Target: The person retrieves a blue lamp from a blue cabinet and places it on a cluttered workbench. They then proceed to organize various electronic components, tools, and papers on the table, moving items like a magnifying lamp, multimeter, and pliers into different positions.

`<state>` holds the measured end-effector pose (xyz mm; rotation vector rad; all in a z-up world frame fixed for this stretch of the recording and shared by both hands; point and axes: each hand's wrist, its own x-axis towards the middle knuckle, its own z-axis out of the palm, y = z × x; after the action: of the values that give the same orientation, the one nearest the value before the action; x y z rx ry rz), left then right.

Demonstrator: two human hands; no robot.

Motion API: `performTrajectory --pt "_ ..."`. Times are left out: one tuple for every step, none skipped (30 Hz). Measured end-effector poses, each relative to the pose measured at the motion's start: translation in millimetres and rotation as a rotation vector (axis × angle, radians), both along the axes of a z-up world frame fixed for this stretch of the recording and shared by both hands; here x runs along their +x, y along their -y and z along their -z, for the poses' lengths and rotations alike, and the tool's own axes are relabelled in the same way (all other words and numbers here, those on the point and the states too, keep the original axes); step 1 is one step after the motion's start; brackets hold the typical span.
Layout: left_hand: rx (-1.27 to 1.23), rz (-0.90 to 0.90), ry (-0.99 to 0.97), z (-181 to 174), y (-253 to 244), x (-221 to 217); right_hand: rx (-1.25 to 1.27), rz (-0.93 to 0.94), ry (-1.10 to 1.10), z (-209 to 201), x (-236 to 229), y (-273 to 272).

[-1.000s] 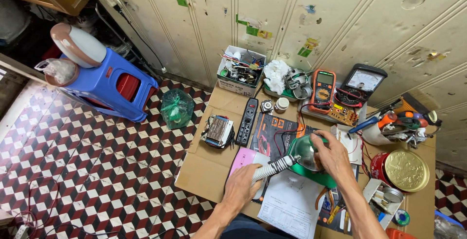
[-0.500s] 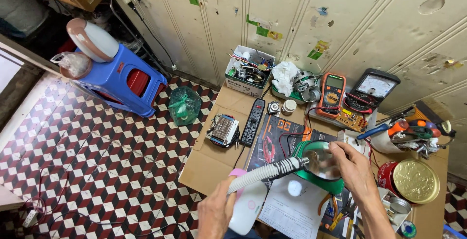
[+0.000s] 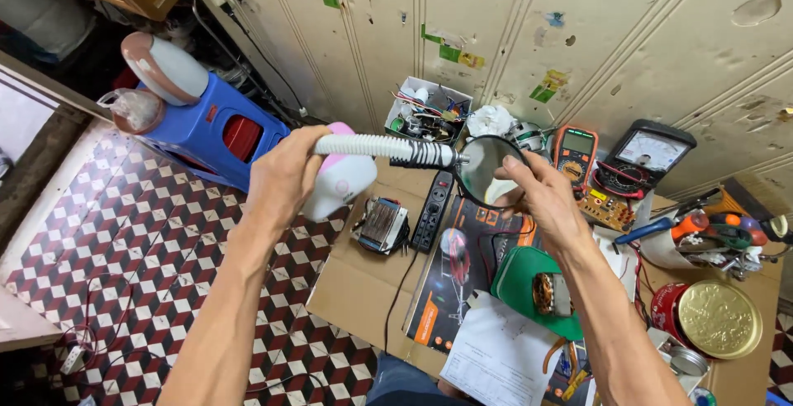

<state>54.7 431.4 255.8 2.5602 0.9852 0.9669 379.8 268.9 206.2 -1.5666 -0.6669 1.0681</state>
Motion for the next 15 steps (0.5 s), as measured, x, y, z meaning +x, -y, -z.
performTrajectory --pt "-0.039 0.034 -0.009 9.3 -22.4 8.6 -0.025 0.021 -0.034 14.0 2.8 -9.3" --pt "-0.078 0.064 -0.022 17.4 -45.9 15.9 -0.05 0.039 -0.072 28.0 4.7 -21.0" --pt "-0.083 0.067 -0.022 33.6 -63.0 20.2 -0.054 0.043 -0.073 34.1 2.6 -28.9" --pt "-0.122 0.095 -0.039 51.5 -78.9 23.7 -0.096 0.074 -0.099 42.2 -0.8 -35.2" --pt "-0.161 0.123 -0.057 70.0 -94.4 27.4 -0.137 0.104 -0.125 50.7 -3.9 -41.4" --pt "-0.17 0.13 -0.059 71.6 -100.0 29.4 -0.146 0.113 -0.127 54.2 -5.8 -45.1" --pt "-0.184 0.147 -0.041 73.2 -105.1 31.7 -0.164 0.125 -0.139 57.6 -7.3 -48.4" --pt "-0.199 0.166 -0.025 75.0 -108.9 33.8 -0.184 0.139 -0.154 61.5 -9.7 -49.7" --pt "-0.21 0.176 -0.029 74.2 -110.7 31.9 -0.195 0.15 -0.158 61.4 -14.4 -49.4" --pt "-0.241 0.172 -0.029 72.9 -111.4 28.8 -0.2 0.144 -0.168 60.8 -18.5 -50.3" --pt "-0.273 0.169 -0.03 71.0 -111.2 25.0 -0.204 0.138 -0.177 59.7 -23.2 -50.3" --pt "-0.276 0.172 -0.027 75.3 -116.4 23.3 -0.207 0.141 -0.175 57.7 -26.9 -49.2" --pt "-0.292 0.194 -0.03 79.4 -121.1 21.2 -0.215 0.145 -0.193 55.5 -30.9 -47.8" --pt "-0.313 0.21 -0.034 84.8 -122.9 17.0 -0.228 0.145 -0.212 54.0 -35.9 -44.7" --pt "-0.321 0.208 -0.032 94.9 -124.3 17.1 -0.236 0.143 -0.21 58.9 -38.8 -39.9"
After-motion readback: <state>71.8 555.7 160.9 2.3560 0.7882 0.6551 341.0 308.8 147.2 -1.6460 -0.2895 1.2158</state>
